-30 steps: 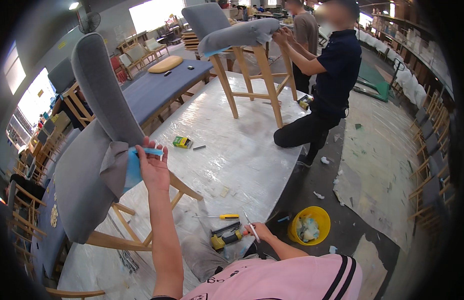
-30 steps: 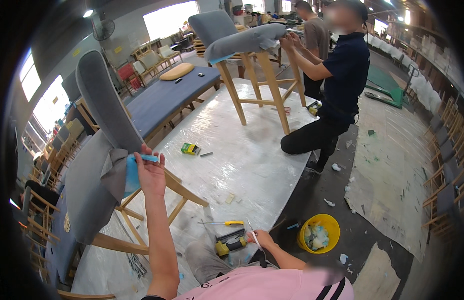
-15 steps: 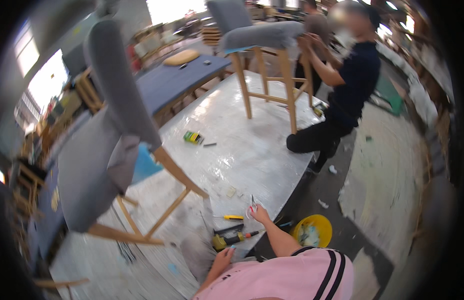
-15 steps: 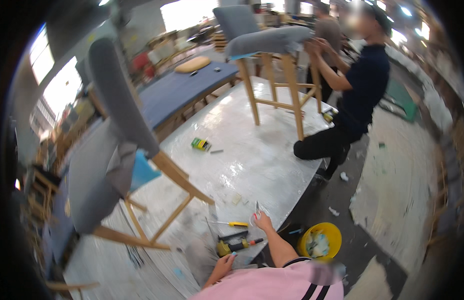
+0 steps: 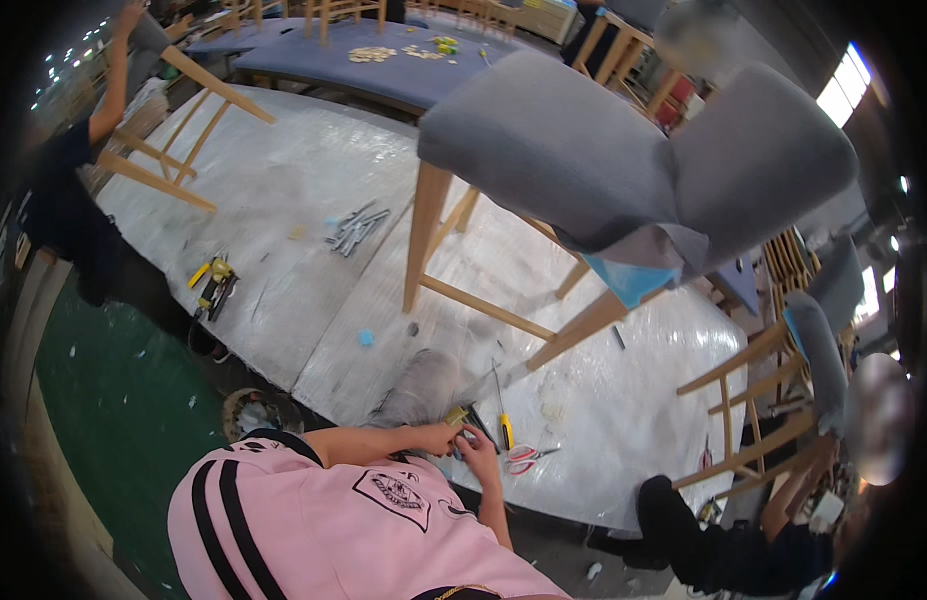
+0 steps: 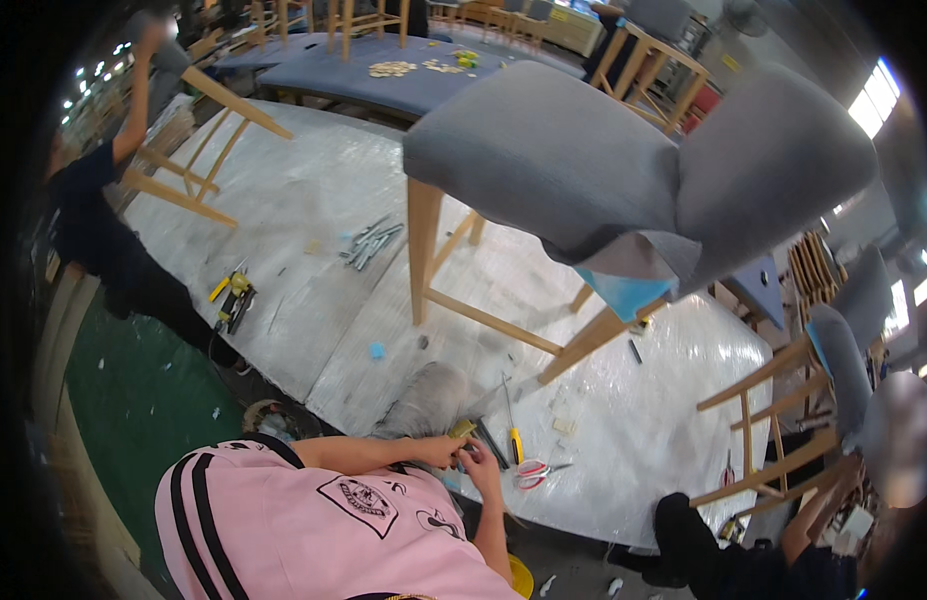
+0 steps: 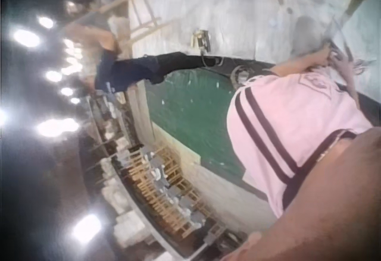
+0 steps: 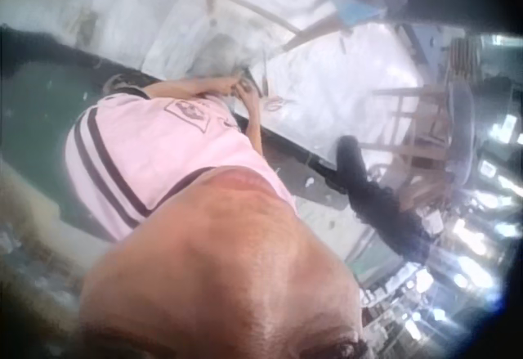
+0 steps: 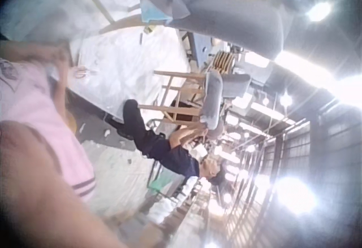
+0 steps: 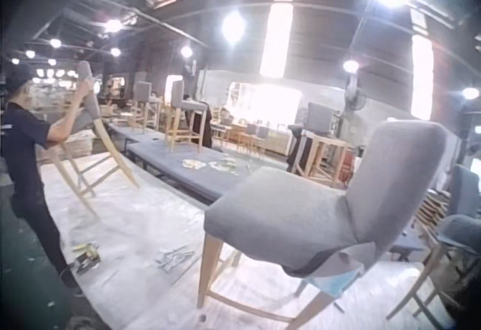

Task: The person upholsters a wooden chair with gray fabric. They cut excess fabric with scissors, fold and tuck the edges, and secure the fabric using a staple gun and a screwdriver. The chair is rotated to access different sides during the process.

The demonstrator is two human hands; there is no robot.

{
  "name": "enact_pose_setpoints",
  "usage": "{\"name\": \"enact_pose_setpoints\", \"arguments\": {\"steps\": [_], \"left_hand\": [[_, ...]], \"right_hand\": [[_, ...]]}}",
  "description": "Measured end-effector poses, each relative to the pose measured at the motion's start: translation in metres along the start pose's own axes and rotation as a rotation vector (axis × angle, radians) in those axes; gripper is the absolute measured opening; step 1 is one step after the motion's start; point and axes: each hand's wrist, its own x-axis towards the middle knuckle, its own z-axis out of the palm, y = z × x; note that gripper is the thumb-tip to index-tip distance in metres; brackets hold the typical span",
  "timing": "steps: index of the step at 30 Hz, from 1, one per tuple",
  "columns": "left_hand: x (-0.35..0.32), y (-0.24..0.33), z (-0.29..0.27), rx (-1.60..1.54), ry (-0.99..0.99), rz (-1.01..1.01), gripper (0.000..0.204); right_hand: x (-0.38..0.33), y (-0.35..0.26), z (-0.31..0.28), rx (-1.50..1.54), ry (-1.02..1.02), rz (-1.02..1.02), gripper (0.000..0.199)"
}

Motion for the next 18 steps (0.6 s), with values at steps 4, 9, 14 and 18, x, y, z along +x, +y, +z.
{"name": "enact_pose_setpoints", "arguments": {"steps": [4,9,14,18], "left_hand": [[-0.005,0.017,0.005,-0.073,-0.001,0.007,0.056],[0.001,0.016,0.015,-0.166,-0.109,0.109,0.069],[0.012,0.051,0.025,-0.209,-0.142,0.01,0.079],[0.029,0.081,0.011,-0.042,0.102,0.192,0.076]], "right_hand": [[-0.002,0.035,-0.007,0.001,0.073,-0.099,0.047],[-0.034,-0.003,-0.035,-0.047,-0.02,-0.059,0.047],[-0.065,-0.017,-0.048,0.159,0.08,-0.049,0.039],[-0.099,0.013,-0.076,0.059,0.335,0.03,0.038]]}}
